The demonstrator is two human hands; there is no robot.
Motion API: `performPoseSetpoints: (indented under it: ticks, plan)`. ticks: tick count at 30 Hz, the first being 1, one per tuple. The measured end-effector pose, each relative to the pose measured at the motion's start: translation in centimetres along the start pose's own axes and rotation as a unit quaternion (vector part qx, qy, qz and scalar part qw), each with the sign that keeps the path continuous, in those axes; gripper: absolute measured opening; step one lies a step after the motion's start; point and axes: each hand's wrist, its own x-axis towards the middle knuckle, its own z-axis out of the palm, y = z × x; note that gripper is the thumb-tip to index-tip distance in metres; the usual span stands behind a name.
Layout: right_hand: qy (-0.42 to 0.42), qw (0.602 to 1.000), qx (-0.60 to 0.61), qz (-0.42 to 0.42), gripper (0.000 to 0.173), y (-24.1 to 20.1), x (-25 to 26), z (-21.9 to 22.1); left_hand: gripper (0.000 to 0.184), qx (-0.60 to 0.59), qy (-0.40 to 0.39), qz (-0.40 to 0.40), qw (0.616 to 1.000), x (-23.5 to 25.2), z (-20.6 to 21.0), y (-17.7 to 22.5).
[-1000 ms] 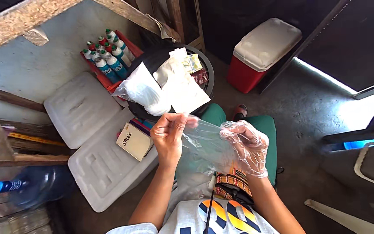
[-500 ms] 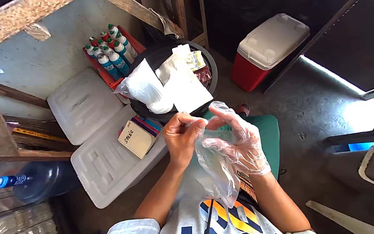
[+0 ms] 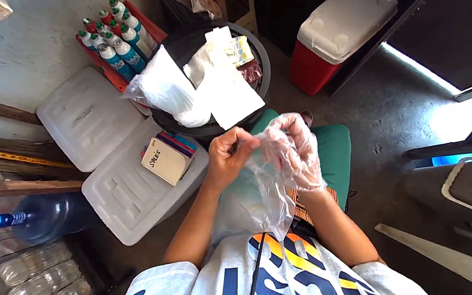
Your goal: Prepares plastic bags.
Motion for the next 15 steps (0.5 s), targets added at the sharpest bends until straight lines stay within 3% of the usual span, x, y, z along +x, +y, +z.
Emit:
performPoseSetpoints:
  ticks: [2, 5, 8, 10, 12, 15]
  plan:
    - [-0.032, 0.999, 0.019, 0.039, 0.017, -0.2, 0.5, -0.3, 0.019, -0.02, -0.006, -0.022, 1.0, 0.1, -1.0, -0.6]
    - [-0.163, 0.977, 0.037, 0.133, 0.039, 0.7, 0.9, -1.4, 0.025, -0.233, 0.043, -0.115, 0.965, 0.6, -3.3, -0.7]
    - [-0.294, 0.945, 0.04, 0.135, 0.012, 3.6, 2.1, -2.3, 0.023, -0.404, 0.038, -0.131, 0.905, 0.7, -5.7, -0.8]
    - [-0.306, 0.933, 0.095, 0.163, 0.007, 5.5, 3.3, -2.8, 0.022, -0.36, 0.014, -0.159, 0.919, -0.2, -8.0, -1.7]
    - [-0.257, 0.927, 0.174, 0.21, 0.011, 7.3, 4.8, -3.4, 0.024, -0.184, -0.016, -0.213, 0.959, -1.3, -10.5, -3.2]
    - [-0.174, 0.91, 0.246, 0.285, 0.018, 9.1, 8.6, -2.5, 0.02, -0.069, -0.089, -0.271, 0.956, -2.2, -12.7, -5.1]
